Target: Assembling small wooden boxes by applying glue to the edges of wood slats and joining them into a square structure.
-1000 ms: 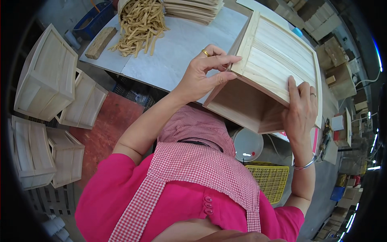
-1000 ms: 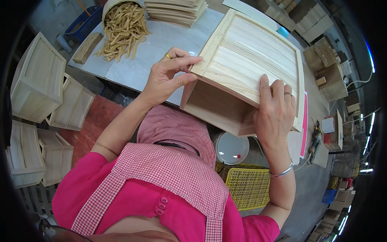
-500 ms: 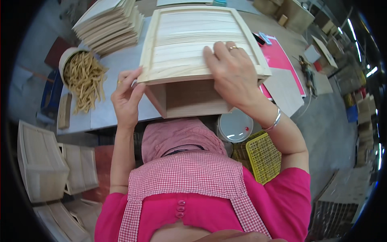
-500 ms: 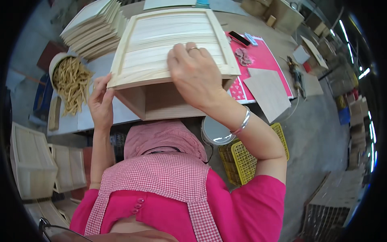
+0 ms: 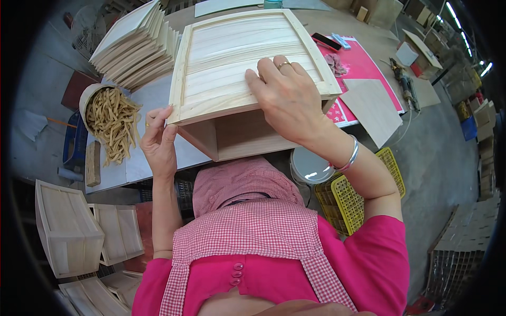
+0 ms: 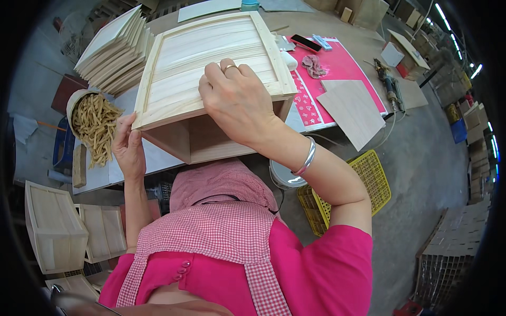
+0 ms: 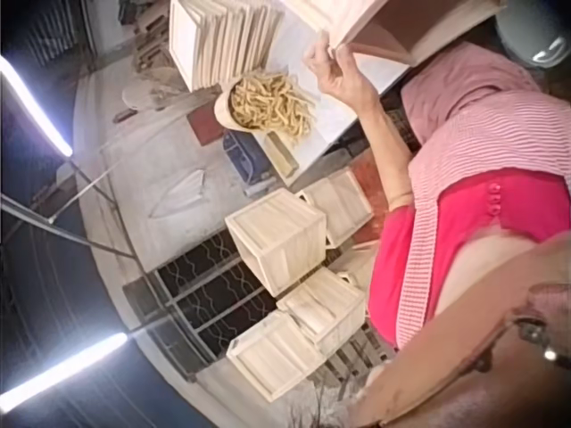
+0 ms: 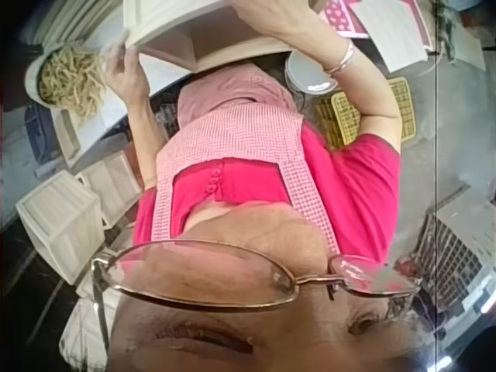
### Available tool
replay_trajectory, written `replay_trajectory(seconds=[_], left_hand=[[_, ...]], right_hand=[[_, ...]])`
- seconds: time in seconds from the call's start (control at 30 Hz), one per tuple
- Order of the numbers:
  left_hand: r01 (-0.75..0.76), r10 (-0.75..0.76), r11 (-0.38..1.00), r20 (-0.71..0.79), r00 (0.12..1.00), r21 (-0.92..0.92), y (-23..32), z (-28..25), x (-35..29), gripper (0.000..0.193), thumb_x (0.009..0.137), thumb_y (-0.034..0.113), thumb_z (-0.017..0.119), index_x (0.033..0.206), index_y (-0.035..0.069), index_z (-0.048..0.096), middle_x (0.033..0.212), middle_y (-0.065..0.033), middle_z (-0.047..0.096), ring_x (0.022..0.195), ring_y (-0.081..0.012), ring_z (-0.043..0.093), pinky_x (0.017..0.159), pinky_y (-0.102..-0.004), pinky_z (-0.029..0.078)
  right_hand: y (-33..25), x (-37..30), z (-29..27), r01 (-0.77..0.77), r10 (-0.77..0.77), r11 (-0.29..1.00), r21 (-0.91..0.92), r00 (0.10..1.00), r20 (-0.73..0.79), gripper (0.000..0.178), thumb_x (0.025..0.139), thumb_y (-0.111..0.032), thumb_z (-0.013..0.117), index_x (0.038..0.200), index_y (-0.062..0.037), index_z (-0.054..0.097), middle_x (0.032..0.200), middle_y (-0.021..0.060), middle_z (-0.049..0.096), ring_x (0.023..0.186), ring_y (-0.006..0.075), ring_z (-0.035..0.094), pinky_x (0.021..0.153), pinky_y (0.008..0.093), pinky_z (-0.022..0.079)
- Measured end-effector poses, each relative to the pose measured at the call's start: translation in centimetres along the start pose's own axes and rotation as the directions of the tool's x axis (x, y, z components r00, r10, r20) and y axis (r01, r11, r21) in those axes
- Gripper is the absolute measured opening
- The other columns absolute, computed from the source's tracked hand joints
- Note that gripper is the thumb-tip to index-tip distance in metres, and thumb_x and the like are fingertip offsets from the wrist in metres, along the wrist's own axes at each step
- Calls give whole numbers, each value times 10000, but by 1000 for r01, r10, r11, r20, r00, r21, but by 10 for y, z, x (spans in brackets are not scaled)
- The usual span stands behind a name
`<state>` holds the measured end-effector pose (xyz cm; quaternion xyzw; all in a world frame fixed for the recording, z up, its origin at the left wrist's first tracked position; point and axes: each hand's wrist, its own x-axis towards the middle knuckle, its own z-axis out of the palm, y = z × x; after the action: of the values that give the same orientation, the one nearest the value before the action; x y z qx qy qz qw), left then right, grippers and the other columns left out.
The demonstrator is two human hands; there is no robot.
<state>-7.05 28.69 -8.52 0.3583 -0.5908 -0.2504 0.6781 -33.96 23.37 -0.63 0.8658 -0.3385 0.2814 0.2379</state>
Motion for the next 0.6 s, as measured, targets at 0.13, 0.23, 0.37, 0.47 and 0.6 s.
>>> replay_trajectory(seconds=[0.13,0.23,0.37,0.47,0.6], left_hand=[[-4,4,999,8,1000,41,1,-5,-2,309,871,71,655,1170,1,628,1104,-55,521,1066,-157,486,968,-281,358],[-23,22,979,9,1000,201,0,-5,2,295,879,55,632,1169,3,629,1132,-68,523,1082,-167,489,986,-289,353],[-66,67,990,-3,998,124,-2,-1,9,291,901,64,611,1187,8,622,1193,-92,533,1127,-193,509,1008,-306,361],[-104,98,989,60,993,102,-5,-3,13,313,925,111,590,1216,-3,588,1288,-131,507,1205,-224,477,1041,-349,361],[-129,122,989,96,988,70,-5,-5,8,331,937,147,577,1237,7,572,1393,-173,447,1279,-264,440,1065,-401,369]], right_hand=[[3,-8,-23,19,-3,984,178,996,-90,377,752,-98,666,1115,-13,610,987,131,583,972,288,572,841,338,457],[31,-36,-38,-76,199,915,397,939,-280,491,701,-159,782,1140,-7,623,1129,152,621,1067,320,573,916,363,452],[66,-85,-15,-229,431,766,600,875,-218,392,796,-65,714,1170,10,623,1193,139,625,1105,245,580,949,338,450],[67,-93,-2,-208,489,641,739,852,-185,334,859,-43,655,1188,10,622,1201,134,629,1113,205,583,952,305,450],[67,-96,4,-170,499,631,757,836,-228,293,893,-24,615,1182,17,627,1184,138,641,1106,185,591,948,276,449]])
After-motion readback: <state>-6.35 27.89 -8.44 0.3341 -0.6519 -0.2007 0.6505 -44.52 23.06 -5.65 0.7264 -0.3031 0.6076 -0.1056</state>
